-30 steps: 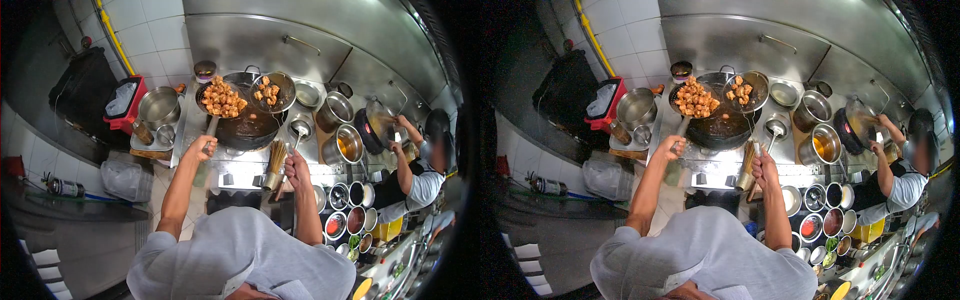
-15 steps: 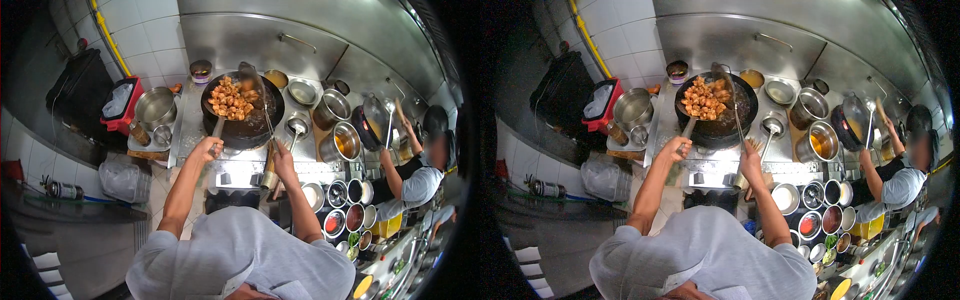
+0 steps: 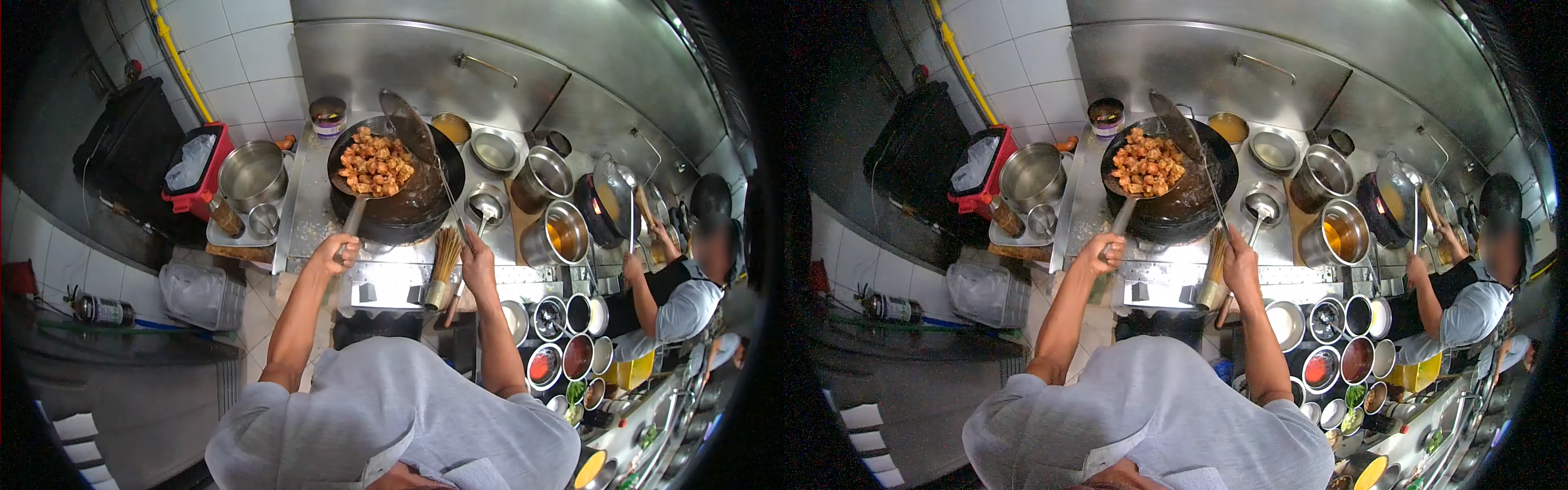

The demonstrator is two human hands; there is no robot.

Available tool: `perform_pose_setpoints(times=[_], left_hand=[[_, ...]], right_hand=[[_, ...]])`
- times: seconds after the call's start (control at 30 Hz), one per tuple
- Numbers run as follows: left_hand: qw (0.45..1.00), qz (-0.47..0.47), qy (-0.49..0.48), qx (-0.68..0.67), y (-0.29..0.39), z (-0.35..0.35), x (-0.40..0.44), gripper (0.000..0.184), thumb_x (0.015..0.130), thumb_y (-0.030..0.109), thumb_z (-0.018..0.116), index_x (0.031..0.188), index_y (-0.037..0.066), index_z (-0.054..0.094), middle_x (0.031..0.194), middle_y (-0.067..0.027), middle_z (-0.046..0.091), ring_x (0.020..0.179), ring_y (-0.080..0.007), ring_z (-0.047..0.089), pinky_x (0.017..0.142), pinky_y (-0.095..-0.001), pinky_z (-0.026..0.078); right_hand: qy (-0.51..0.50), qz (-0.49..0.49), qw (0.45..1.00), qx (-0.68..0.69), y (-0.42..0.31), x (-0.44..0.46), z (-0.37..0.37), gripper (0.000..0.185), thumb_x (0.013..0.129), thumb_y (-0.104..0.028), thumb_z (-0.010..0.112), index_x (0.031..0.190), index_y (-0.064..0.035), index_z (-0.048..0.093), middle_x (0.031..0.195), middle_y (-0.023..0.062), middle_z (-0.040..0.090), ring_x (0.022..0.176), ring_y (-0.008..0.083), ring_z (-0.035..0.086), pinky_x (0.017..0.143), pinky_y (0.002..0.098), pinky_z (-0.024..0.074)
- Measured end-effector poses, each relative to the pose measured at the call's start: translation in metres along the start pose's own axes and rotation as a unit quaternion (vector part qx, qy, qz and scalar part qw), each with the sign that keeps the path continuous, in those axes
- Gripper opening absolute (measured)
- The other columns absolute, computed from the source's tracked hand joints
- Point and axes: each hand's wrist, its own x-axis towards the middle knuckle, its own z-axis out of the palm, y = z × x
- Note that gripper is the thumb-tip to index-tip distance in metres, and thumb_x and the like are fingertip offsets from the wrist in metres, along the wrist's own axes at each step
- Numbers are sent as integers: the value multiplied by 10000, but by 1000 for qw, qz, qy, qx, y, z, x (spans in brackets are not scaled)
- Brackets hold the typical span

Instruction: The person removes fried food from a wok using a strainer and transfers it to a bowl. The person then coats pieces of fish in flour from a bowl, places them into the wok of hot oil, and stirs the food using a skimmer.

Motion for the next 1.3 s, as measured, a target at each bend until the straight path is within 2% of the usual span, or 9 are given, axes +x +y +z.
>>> perform_pose_setpoints(times=[0.17,0.23,0.47,0.7,0.77,0.8,0.9,1.17,1.3], left_hand=[[1000,14,19,-12,11,4,-10,151,906,133,567,790,120,471,632,56,470,441,-50,425,413,-239,328],[1000,18,0,-10,22,2,-11,150,907,136,568,791,121,474,633,56,470,444,-48,426,415,-240,329],[999,27,-13,25,66,20,-23,157,926,155,545,787,131,478,644,52,468,458,-61,441,434,-248,348],[997,49,17,57,73,29,-29,171,892,134,564,769,165,450,627,50,469,463,-69,424,434,-254,320],[997,49,19,50,70,25,-30,167,899,136,557,765,145,459,636,44,472,465,-70,428,434,-250,336],[998,48,21,43,68,22,-29,168,906,138,550,761,124,467,645,38,475,467,-71,432,434,-247,352],[999,33,16,19,62,13,-21,182,901,139,552,743,124,463,645,35,476,468,-72,429,428,-241,348],[998,20,52,-20,50,7,-18,177,900,122,565,747,126,476,640,40,488,464,-72,436,418,-235,345],[996,41,81,10,48,7,-17,150,897,113,574,773,126,490,639,41,497,465,-69,445,413,-235,340]], right_hand=[[29,99,975,197,23,2,1,453,962,-17,513,1413,5,482,735,-57,451,611,38,384,539,210,340],[44,60,983,167,26,6,-3,466,966,-41,513,1429,-8,463,699,-55,446,573,40,389,491,215,329],[-23,219,954,202,40,12,-10,478,975,-88,471,1449,-39,440,651,-37,475,478,51,380,397,228,308],[-49,382,804,453,27,0,12,459,992,-73,398,1447,-76,343,682,-34,420,461,59,341,383,201,285],[-64,420,670,609,43,-3,20,246,1007,-90,393,1245,-74,454,677,-34,421,471,50,352,360,180,286],[-69,394,690,603,29,-6,17,91,1037,-150,390,1006,-99,458,675,-33,418,462,44,343,343,166,286],[-63,408,628,660,34,-14,17,165,1057,-214,396,936,-109,438,679,-31,419,457,46,336,343,171,285],[-78,405,707,574,9,-22,7,45,1005,-97,412,1042,-95,438,690,-26,426,454,50,336,349,177,274],[-49,388,668,634,-7,-29,-1,370,974,-33,399,1332,-120,373,700,-20,420,467,52,335,367,187,277]])
